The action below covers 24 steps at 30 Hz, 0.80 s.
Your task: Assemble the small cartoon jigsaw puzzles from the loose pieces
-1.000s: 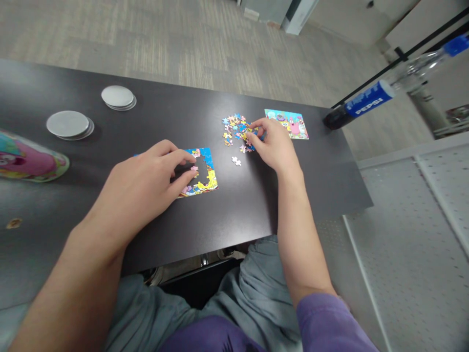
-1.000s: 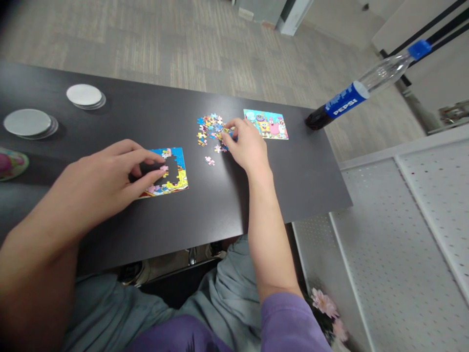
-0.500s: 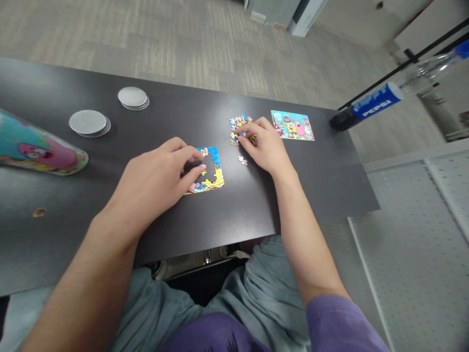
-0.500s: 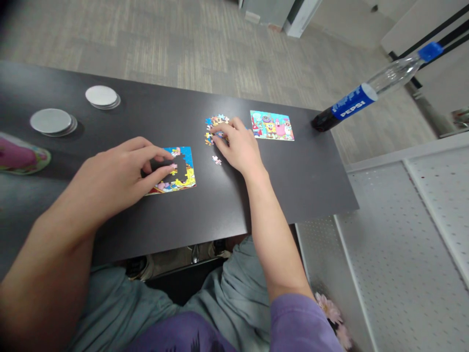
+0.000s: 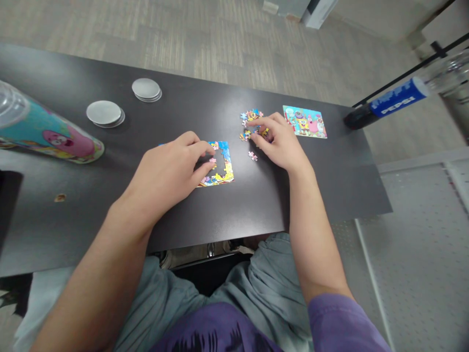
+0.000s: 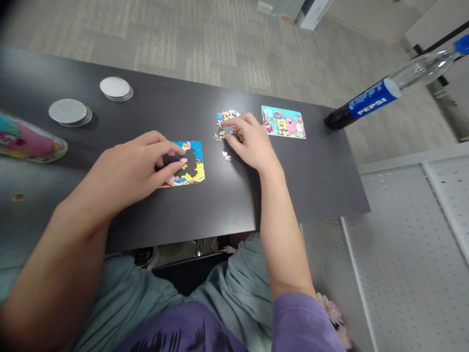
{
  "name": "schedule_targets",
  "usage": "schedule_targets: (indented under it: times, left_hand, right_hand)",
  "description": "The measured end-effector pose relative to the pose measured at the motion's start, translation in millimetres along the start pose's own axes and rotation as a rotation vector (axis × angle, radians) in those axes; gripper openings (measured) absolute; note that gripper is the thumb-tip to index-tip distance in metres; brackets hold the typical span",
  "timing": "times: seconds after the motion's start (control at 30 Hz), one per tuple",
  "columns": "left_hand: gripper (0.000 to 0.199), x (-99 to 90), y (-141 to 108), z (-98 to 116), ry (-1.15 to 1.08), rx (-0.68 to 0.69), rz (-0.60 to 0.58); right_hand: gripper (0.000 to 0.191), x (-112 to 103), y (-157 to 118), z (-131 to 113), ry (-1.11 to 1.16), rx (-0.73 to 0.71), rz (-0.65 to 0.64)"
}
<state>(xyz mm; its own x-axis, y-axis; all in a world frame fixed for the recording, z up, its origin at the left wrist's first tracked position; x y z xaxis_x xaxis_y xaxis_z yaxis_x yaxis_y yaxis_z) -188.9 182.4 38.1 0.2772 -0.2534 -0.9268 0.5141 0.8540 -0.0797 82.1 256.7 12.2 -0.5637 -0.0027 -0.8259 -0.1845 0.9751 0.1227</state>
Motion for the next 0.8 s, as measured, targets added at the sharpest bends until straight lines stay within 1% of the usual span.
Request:
schedule_targets:
  times: [0.03, 0.1, 0.27, 0.37, 0.5, 0.63, 0.73, 0.8]
  left_hand:
    - [0.042, 0.2, 0, 0, 0.007, 0.003, -0.002]
    - [0.043, 0.7, 0, 0, 0.02, -0.001, -0.013]
    - [0.047, 2.9, 0, -3, 0.032, -0.046, -0.058]
    - [0.043, 3.1, 1, -3, 0.016, -0.043, -0.044]
    - [0.036, 3.8, 0, -5, 0.011, -0.053, -0.032]
    - [0.032, 3.1, -1, -8, -0.004, -0.054, -0.009]
    - [0.031, 2.4, -2, -9, -0.032, -0.034, 0.016]
    - [0.031, 1.7, -2, -11, -0.036, -0.038, 0.029]
  right_hand:
    - [0.031, 0, -1, 0, -0.004, -0.001, -0.015]
    - [0.03, -1, -1, 1, -0.01, 0.01, -0.038]
    - [0.02, -6, 1, 8, 0.027, 0.081, -0.057]
    - [0.014, -9, -1, 6, 0.08, 0.083, -0.065]
    - [0.017, -12, -4, 0, 0.086, 0.084, -0.068]
    - [0.023, -10, -7, 1, 0.12, 0.189, -0.118]
    - [0.024, -13, -11, -8, 0.193, 0.212, -0.129]
    - [0.022, -17, -14, -22, 0.254, 0.19, -0.122]
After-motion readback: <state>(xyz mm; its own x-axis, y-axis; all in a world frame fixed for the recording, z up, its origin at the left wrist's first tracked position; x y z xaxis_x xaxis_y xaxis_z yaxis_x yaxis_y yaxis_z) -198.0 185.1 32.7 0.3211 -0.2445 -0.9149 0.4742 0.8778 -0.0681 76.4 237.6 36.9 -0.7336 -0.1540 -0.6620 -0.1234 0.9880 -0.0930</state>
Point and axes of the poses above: each hand's wrist, its own y-axis towards the middle knuckle, its own x-axis out of the palm, z = x × y, the point moved 8 cm from there along y, towards the middle knuckle, and after that the axes turned 9 degrees about x, right-handed, at the moved point
